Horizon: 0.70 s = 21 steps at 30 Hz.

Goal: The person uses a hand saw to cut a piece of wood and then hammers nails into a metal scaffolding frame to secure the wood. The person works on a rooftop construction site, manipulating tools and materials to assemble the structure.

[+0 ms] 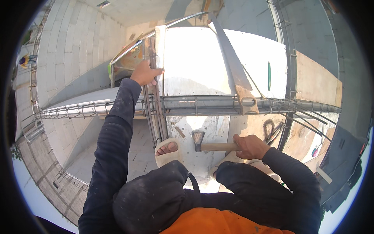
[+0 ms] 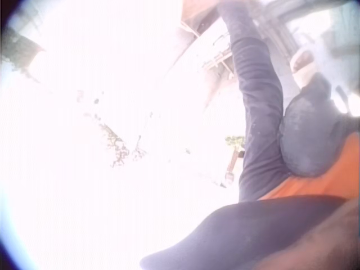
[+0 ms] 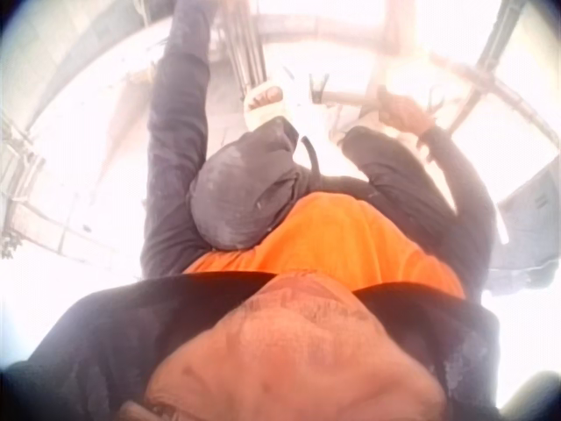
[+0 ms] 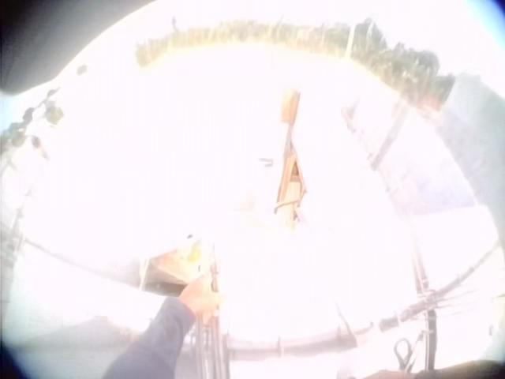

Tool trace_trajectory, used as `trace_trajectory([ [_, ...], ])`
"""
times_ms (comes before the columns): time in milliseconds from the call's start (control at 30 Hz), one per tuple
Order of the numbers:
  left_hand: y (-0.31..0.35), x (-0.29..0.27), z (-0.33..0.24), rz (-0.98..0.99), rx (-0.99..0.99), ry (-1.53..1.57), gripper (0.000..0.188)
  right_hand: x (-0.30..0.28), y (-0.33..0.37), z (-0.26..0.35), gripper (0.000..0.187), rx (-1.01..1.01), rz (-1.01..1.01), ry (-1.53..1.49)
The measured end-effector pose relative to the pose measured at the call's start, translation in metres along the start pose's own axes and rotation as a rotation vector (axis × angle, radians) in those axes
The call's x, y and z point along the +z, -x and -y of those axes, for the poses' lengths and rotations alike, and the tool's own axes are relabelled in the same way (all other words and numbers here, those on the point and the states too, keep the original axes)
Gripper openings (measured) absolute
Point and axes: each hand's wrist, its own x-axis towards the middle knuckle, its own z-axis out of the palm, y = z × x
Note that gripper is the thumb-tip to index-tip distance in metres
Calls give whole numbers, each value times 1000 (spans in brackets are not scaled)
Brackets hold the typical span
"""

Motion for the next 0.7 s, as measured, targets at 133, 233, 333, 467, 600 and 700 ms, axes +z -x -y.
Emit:
trace_trajectory([
  [133,-4,3,5,1,45,33,102,11,23,14,60,-152,-293,-222],
  [233,-5,3,9,7,46,27,102,-5,-11,53,73,-136,-405,-648],
  [333,-6,3,11,-6,50,39,101,-57,-61,108,77,-130,-489,-1078],
  [467,-11,3,10,40,48,61,101,-66,-136,151,68,-234,-851,-1315],
  [600,-10,1,8,51,50,69,100,-77,-150,178,67,-250,-732,-1239],
  [700,-9,-1,12,41,57,62,97,-82,-140,175,67,-221,-735,-1291],
])
